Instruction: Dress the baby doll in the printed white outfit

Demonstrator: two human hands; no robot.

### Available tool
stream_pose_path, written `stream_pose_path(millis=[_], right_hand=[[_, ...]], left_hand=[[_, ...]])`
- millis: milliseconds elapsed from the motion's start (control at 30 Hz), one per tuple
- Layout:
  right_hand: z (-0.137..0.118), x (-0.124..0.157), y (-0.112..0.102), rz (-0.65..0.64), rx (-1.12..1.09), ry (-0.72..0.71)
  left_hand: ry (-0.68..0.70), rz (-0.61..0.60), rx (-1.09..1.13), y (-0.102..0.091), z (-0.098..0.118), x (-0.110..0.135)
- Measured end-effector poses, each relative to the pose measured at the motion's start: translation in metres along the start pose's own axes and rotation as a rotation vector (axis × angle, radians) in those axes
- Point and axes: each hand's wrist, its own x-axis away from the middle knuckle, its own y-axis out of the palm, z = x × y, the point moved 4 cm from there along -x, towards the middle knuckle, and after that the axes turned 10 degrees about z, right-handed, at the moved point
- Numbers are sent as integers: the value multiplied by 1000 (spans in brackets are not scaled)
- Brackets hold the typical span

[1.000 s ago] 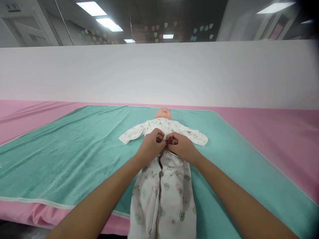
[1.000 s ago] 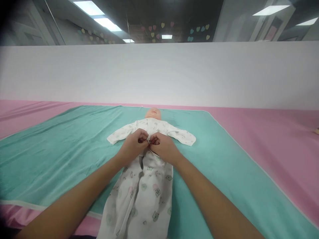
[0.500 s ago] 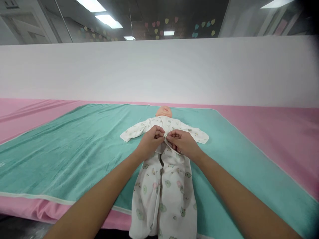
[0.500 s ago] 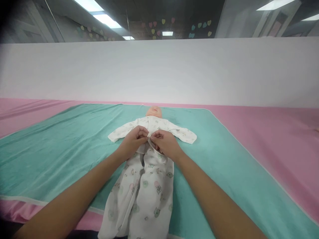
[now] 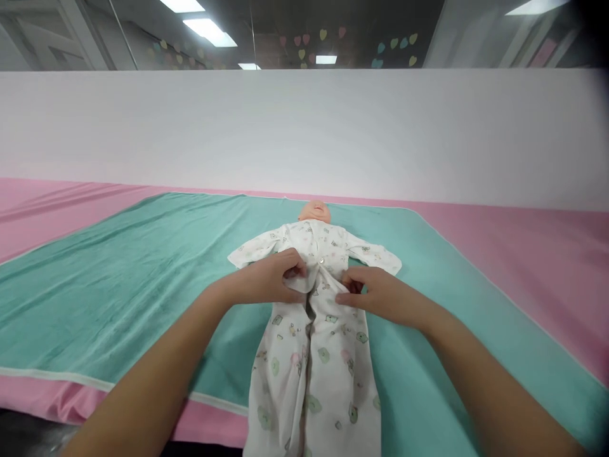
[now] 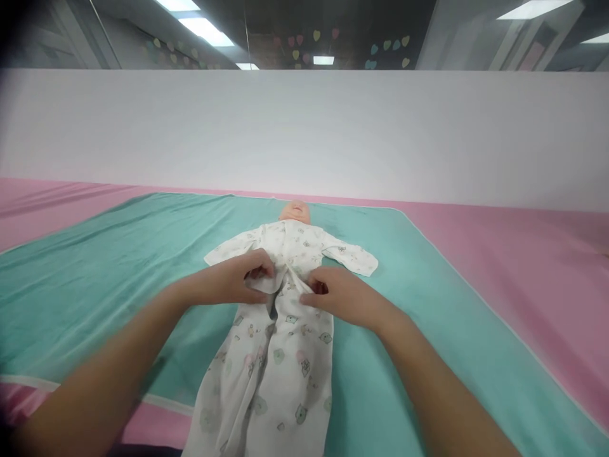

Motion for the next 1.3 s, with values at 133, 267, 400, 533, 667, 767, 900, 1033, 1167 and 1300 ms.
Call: stream_pose_path(millis=[133, 267, 400, 533, 667, 767, 900, 1033, 1167, 1300], right_hand=[[3, 2, -3, -20, -42, 5], [7, -3, -9, 94, -231, 57], [11, -2, -24, 499, -462, 112], [-1, 5, -22, 684, -326, 51], [-27, 5, 8, 373, -21, -170], [-38, 6, 29, 41, 69, -276], [-16, -1, 15, 153, -180, -152], [66, -12, -23, 647, -59, 214], [141, -10, -44, 673, 253, 600], [159, -4, -44, 555, 272, 643]], left_hand=[[17, 4, -82, 0, -2, 2], [40, 170, -81, -2, 0, 1], [11, 358, 159, -13, 4, 3], [14, 199, 288, -5, 8, 4], [-2, 68, 387, 8, 1, 0], [-122, 374, 398, -3, -29, -7], [-326, 714, -156, -25, -87, -8], [-593, 662, -545, -39, -133, -2], [-790, 497, -517, -44, -149, 7], [-832, 441, -515, -48, -146, 13]])
